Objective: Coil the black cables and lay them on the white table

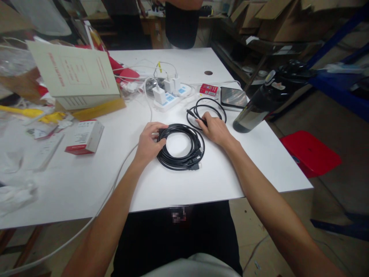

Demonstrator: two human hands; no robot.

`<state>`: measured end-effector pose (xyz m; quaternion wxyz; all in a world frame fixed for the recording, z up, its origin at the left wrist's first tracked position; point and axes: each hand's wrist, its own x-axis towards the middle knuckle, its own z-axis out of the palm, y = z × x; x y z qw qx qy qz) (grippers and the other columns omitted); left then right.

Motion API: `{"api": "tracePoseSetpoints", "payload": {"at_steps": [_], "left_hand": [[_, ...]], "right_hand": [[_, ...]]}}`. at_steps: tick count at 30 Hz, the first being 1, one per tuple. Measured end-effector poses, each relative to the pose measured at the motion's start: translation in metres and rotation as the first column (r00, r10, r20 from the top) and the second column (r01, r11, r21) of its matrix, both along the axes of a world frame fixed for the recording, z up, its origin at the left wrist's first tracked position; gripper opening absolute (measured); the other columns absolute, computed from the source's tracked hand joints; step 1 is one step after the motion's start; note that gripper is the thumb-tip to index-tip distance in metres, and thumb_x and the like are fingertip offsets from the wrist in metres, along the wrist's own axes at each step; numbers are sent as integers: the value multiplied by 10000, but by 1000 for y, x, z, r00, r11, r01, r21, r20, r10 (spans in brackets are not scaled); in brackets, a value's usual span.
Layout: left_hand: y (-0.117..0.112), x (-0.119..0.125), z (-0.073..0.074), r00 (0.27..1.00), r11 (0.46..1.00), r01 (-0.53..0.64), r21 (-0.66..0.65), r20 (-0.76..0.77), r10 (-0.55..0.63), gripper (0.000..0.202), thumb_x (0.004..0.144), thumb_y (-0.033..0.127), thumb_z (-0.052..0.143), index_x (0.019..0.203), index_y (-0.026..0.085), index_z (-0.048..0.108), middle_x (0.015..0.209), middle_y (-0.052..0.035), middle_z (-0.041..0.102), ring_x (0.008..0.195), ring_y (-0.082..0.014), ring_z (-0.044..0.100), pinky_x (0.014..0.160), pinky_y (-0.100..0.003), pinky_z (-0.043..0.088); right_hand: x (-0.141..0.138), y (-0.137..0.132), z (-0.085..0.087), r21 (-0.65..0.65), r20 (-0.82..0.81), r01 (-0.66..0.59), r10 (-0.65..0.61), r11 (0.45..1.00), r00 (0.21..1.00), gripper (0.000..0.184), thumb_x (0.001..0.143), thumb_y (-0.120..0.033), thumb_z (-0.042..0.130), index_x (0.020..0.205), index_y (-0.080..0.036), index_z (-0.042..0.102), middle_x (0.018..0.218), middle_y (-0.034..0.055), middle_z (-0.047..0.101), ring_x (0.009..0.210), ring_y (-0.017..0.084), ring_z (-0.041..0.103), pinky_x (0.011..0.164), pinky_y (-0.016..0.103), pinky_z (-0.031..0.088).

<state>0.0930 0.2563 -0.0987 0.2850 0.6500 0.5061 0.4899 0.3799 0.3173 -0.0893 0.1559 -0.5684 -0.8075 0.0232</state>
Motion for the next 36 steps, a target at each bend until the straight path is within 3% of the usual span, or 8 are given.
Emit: {"api": "tracePoseSetpoints", "payload": {"at_steps": [7, 16, 24, 28, 33, 36], "left_hand": [[2, -5, 0, 998, 998, -55, 6, -1, 55, 437, 685, 128, 693, 1093, 236, 807, 1260, -65, 687, 1051, -226, 705, 824, -336, 606], [5, -8, -4, 993, 991, -116, 68, 21, 115, 444, 648, 95, 651, 1038, 233, 812, 1228, -61, 672, 1085, -229, 705, 784, -304, 616], [3, -7, -3, 987, 984, -163, 74, 10, 162, 432, 640, 75, 644, 1001, 234, 820, 1225, -64, 673, 1093, -232, 694, 774, -300, 612], [1, -6, -1, 984, 981, -180, 69, -3, 180, 413, 658, 62, 645, 990, 234, 820, 1225, -65, 671, 1097, -233, 688, 777, -302, 610], [1, -7, -3, 965, 963, -260, 71, -7, 261, 362, 686, 58, 658, 961, 236, 813, 1237, -79, 654, 1146, -256, 680, 778, -315, 600], [2, -11, -5, 937, 934, -347, 91, -17, 349, 349, 703, 56, 647, 954, 238, 806, 1241, -82, 642, 1161, -257, 678, 772, -318, 592]], "right_hand": [[4, 2, -3, 58, -22, 38, -37, 998, 999, 451, 1137, -568, 354, 1171, -176, 573, 846, 113, 711, 777, 293, 640, 674, 346, 261], [8, 2, -7, 125, -231, 67, -36, 990, 972, 477, 1123, -637, 337, 1081, -220, 565, 804, 79, 648, 729, 272, 603, 695, 354, 334], [5, 4, -7, 184, -485, 283, -164, 941, 859, 619, 1122, -720, 183, 1116, -227, 558, 812, 82, 615, 792, 290, 652, 776, 387, 425], [3, 0, -3, 218, -590, 337, -152, 916, 793, 692, 1108, -755, 137, 1134, -220, 575, 833, 75, 637, 798, 273, 655, 808, 396, 458], [-1, -5, 2, 241, -559, 349, -165, 905, 813, 725, 1046, -854, 266, 1047, -207, 595, 861, 72, 624, 822, 247, 632, 804, 374, 485], [-4, -6, 2, 245, -549, 352, -170, 904, 818, 722, 1051, -846, 252, 1018, -208, 588, 834, 59, 591, 808, 238, 615, 791, 371, 492]]}}
